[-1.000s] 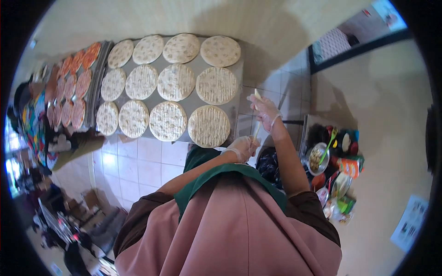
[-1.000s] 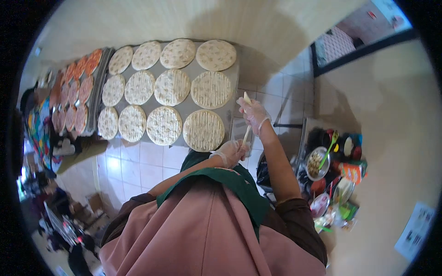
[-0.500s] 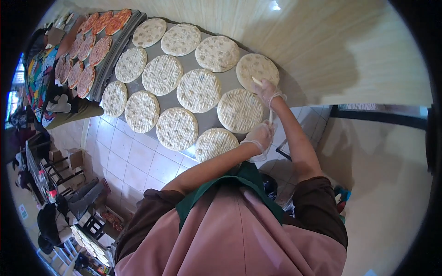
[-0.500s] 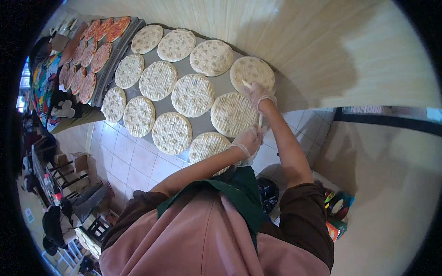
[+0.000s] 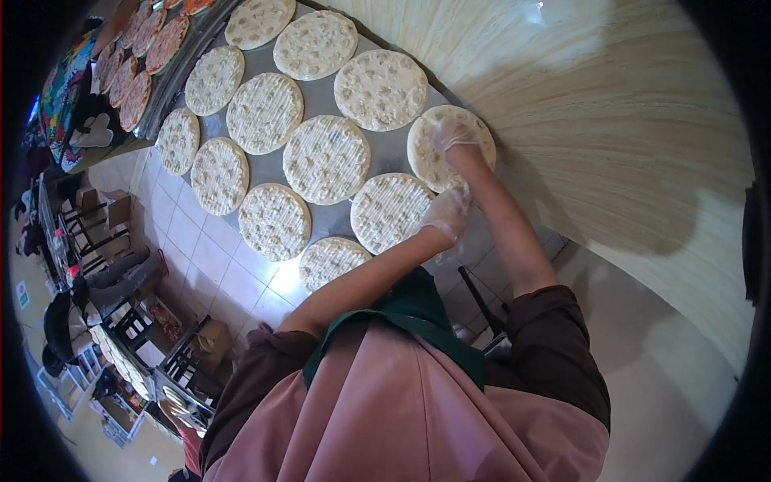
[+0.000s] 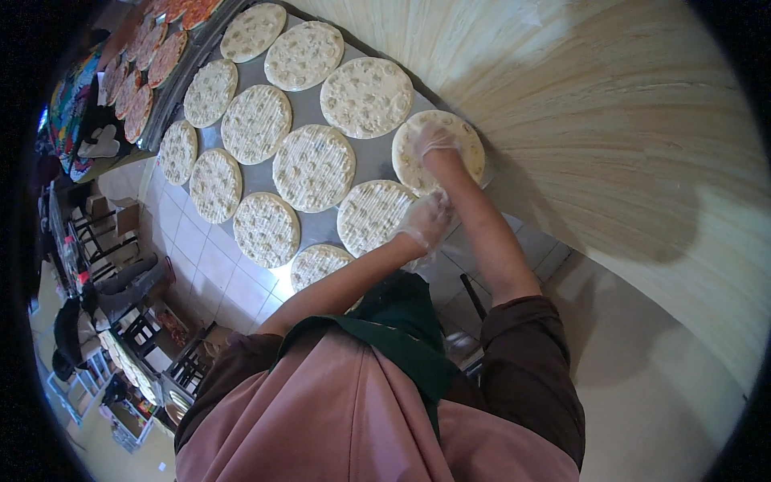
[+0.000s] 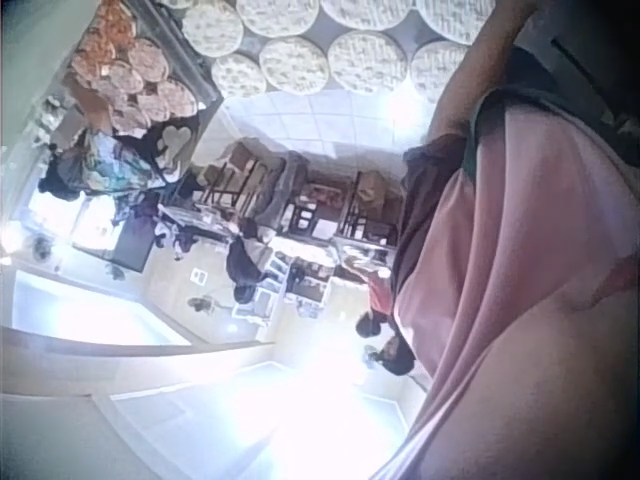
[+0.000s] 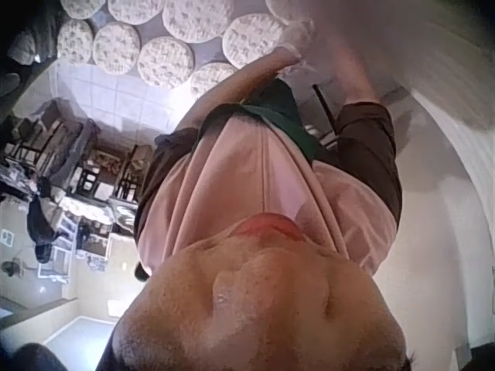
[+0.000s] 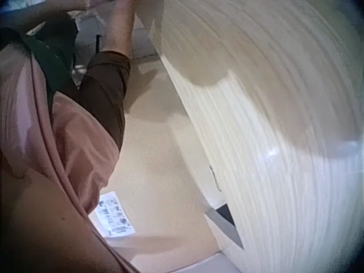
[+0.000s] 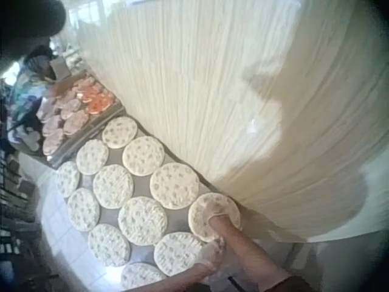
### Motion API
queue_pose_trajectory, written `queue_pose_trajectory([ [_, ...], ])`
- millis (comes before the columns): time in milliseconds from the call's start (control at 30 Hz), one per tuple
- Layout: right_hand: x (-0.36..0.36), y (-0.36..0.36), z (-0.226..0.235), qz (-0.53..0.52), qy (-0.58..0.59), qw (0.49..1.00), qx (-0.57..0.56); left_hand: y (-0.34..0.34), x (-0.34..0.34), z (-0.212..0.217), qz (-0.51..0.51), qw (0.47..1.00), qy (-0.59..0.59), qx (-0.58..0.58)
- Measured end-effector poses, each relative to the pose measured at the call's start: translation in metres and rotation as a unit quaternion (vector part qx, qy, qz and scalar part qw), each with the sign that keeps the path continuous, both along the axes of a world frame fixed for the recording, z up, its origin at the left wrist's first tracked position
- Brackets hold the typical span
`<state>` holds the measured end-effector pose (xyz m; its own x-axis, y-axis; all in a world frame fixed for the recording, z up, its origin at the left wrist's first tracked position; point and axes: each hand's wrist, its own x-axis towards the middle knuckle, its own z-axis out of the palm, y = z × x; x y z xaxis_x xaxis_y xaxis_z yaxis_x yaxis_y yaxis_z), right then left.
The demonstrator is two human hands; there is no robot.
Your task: The person is preparing several pizza bases by adding ingredients.
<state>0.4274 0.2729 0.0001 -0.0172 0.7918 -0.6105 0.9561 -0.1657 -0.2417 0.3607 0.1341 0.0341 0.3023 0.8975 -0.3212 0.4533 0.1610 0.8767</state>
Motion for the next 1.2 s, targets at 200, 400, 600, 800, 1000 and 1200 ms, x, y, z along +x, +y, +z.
queue_pose_trajectory([
  [200,-0.01,-0.012,-0.036,0.063,-0.067,0.993,0.076,-0.006,0.012,-0.007,-0.008,0.999,-0.027,0.033],
  [400,0.004,-0.01,-0.026,0.078,-0.015,0.993,0.082,0.005,0.016,-0.004,-0.044,0.99,-0.037,0.131],
  [600,-0.001,-0.003,0.001,0.085,-0.032,0.994,0.059,-0.001,0.018,-0.005,-0.002,0.994,-0.076,0.085],
  [800,0.014,-0.023,-0.008,0.04,0.01,0.999,0.027,0.007,0.019,0.03,-0.081,0.997,-0.005,-0.001],
  [1000,0.046,-0.006,-0.043,0.037,-0.017,0.996,0.073,0.017,0.038,0.015,-0.045,0.996,-0.076,0.021],
  [1200,0.039,-0.029,-0.042,0.065,-0.038,0.997,-0.029,-0.001,0.041,0.016,-0.074,0.993,-0.045,-0.074],
])
